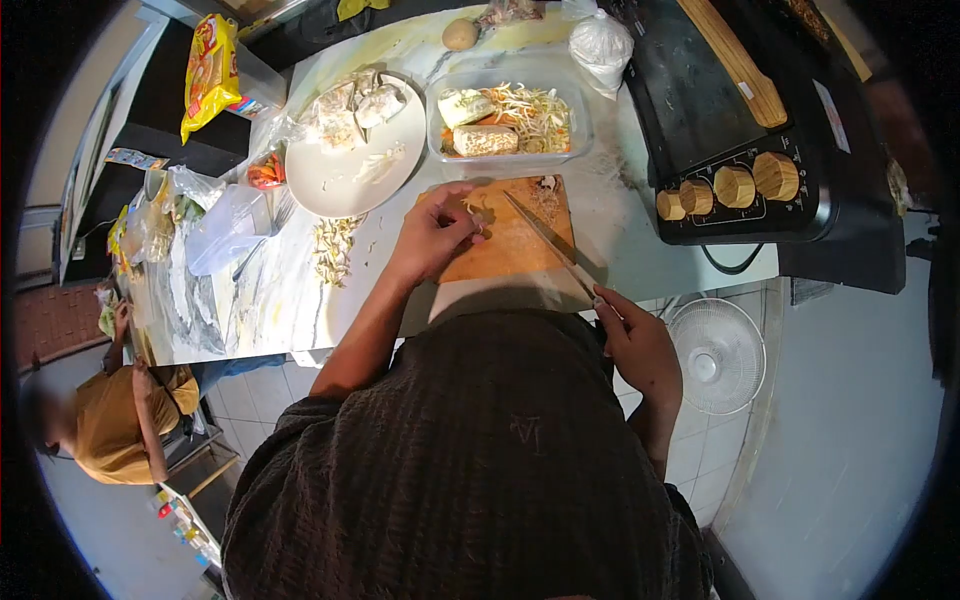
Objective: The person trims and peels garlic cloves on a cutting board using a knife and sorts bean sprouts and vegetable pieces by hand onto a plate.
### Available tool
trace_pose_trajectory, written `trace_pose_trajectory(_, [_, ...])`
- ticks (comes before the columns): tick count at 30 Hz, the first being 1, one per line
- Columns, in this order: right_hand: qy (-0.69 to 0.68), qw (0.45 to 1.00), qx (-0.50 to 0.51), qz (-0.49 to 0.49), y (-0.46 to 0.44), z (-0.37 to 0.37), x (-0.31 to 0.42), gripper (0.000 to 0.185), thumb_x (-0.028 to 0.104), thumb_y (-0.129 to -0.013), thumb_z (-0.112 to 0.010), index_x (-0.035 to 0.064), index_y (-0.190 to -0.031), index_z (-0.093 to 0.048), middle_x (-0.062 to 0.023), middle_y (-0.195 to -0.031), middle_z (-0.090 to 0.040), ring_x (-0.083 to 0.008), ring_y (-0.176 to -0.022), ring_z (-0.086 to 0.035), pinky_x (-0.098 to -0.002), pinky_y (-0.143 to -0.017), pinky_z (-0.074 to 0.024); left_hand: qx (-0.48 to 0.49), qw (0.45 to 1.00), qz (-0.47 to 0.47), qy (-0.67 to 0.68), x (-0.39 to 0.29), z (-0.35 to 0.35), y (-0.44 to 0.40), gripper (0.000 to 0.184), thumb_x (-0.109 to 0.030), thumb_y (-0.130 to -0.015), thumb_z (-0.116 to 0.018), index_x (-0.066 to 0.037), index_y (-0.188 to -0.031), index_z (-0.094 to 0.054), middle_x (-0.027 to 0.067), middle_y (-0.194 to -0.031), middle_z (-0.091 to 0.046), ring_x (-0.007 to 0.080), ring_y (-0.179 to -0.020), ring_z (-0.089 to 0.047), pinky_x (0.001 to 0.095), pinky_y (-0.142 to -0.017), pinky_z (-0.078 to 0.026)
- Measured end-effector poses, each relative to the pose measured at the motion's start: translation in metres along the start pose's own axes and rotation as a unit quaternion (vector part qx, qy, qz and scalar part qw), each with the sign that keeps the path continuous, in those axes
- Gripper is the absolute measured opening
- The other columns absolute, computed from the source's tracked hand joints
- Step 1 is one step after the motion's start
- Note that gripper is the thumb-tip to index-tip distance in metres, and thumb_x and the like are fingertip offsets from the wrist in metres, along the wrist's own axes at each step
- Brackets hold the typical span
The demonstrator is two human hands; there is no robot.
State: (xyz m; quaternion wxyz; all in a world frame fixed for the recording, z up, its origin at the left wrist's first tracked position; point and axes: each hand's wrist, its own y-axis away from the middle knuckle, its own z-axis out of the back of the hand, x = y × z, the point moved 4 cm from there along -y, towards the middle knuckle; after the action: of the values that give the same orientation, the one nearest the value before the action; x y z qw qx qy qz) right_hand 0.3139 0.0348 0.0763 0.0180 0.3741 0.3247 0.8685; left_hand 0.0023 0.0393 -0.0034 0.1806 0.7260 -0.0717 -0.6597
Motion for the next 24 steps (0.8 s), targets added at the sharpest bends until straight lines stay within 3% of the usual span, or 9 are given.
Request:
trace_pose_trajectory(3, [0.031,0.999,0.002,-0.008,0.001,0.001,0.002,0.040,0.041,-0.102,-0.058,0.0182,-0.134,-0.067,-0.0131,-0.071,-0.069,-0.0246,-0.073,-0.073,-0.0385,-0.073,-0.0536,-0.001,1.000,-0.002,0.004,0.002,0.002,-0.001,0.035,-0.004,-0.096,-0.065,-0.001,-0.130,-0.059,0.0071,-0.089,-0.071,0.0116,-0.080,-0.069,0.0230,-0.067,-0.055])
trace_pose_trajectory(6, [0.032,0.999,0.002,-0.004,0.000,0.001,0.001,0.040,0.041,-0.102,-0.057,0.0189,-0.134,-0.067,-0.0129,-0.070,-0.069,-0.0248,-0.072,-0.073,-0.0386,-0.073,-0.0536,0.011,1.000,0.007,0.023,0.006,0.003,-0.002,0.035,-0.004,-0.096,-0.064,-0.001,-0.131,-0.059,0.0078,-0.092,-0.072,0.0117,-0.081,-0.069,0.0232,-0.067,-0.055])
trace_pose_trajectory(9, [0.015,1.000,-0.009,0.023,-0.002,-0.002,-0.004,0.038,0.031,-0.103,-0.060,0.0112,-0.135,-0.066,-0.0016,-0.070,-0.063,-0.0089,-0.059,-0.057,-0.0272,-0.060,-0.0462,0.007,0.999,0.022,0.032,0.006,0.002,0.000,0.032,-0.007,-0.098,-0.064,-0.001,-0.129,-0.060,0.0074,-0.093,-0.072,0.0111,-0.081,-0.069,0.0230,-0.068,-0.055])
trace_pose_trajectory(13, [0.006,1.000,-0.008,0.013,-0.001,-0.001,-0.001,0.038,0.031,-0.103,-0.060,0.0112,-0.135,-0.066,-0.0014,-0.069,-0.063,-0.0089,-0.059,-0.056,-0.0272,-0.059,-0.0459,-0.025,0.995,0.078,0.060,0.004,0.001,0.000,0.025,-0.012,-0.100,-0.065,-0.001,-0.123,-0.066,0.0074,-0.096,-0.072,0.0131,-0.084,-0.069,0.0272,-0.071,-0.057])
trace_pose_trajectory(15, [0.024,1.000,0.000,-0.015,0.000,0.000,-0.001,0.039,0.041,-0.101,-0.058,0.0202,-0.133,-0.068,-0.0133,-0.074,-0.071,-0.0266,-0.073,-0.073,-0.0397,-0.073,-0.0540,-0.023,0.995,0.072,0.060,0.008,0.002,-0.002,0.022,-0.013,-0.101,-0.065,0.000,-0.119,-0.068,0.0066,-0.093,-0.072,0.0123,-0.081,-0.068,0.0262,-0.070,-0.056])
trace_pose_trajectory(16, [0.024,1.000,0.000,-0.015,0.001,0.001,0.001,0.039,0.041,-0.101,-0.058,0.0202,-0.133,-0.068,-0.0133,-0.074,-0.071,-0.0266,-0.073,-0.073,-0.0397,-0.073,-0.0540,-0.021,0.996,0.065,0.060,0.009,0.002,-0.003,0.020,-0.014,-0.101,-0.065,0.000,-0.114,-0.070,0.0058,-0.090,-0.071,0.0115,-0.078,-0.067,0.0252,-0.068,-0.054])
trace_pose_trajectory(19, [0.028,1.000,-0.005,-0.013,0.001,0.001,0.000,0.039,0.041,-0.101,-0.058,0.0207,-0.133,-0.068,-0.0127,-0.072,-0.070,-0.0256,-0.071,-0.073,-0.0393,-0.072,-0.0539,-0.030,0.987,0.009,-0.156,0.000,0.004,-0.003,0.020,-0.016,-0.102,-0.064,0.002,-0.104,-0.072,0.0032,-0.083,-0.070,0.0095,-0.072,-0.063,0.0234,-0.065,-0.050])
trace_pose_trajectory(21, [-0.004,1.000,-0.017,0.023,-0.001,-0.001,-0.001,0.037,0.029,-0.103,-0.061,0.0121,-0.136,-0.066,-0.0002,-0.069,-0.061,-0.0077,-0.058,-0.055,-0.0265,-0.059,-0.0450,-0.036,0.983,-0.014,-0.179,0.008,0.005,-0.007,0.022,-0.018,-0.101,-0.064,0.002,-0.101,-0.072,0.0025,-0.079,-0.069,0.0094,-0.069,-0.061,0.0244,-0.064,-0.050])
trace_pose_trajectory(24, [-0.025,1.000,0.000,0.008,0.000,-0.002,0.003,0.037,0.028,-0.103,-0.061,0.0115,-0.136,-0.066,-0.0001,-0.069,-0.061,-0.0075,-0.058,-0.055,-0.0260,-0.059,-0.0451,-0.055,0.966,-0.056,-0.246,0.007,0.004,-0.005,0.024,-0.022,-0.100,-0.065,0.001,-0.097,-0.072,0.0022,-0.075,-0.068,0.0098,-0.066,-0.059,0.0272,-0.063,-0.049])
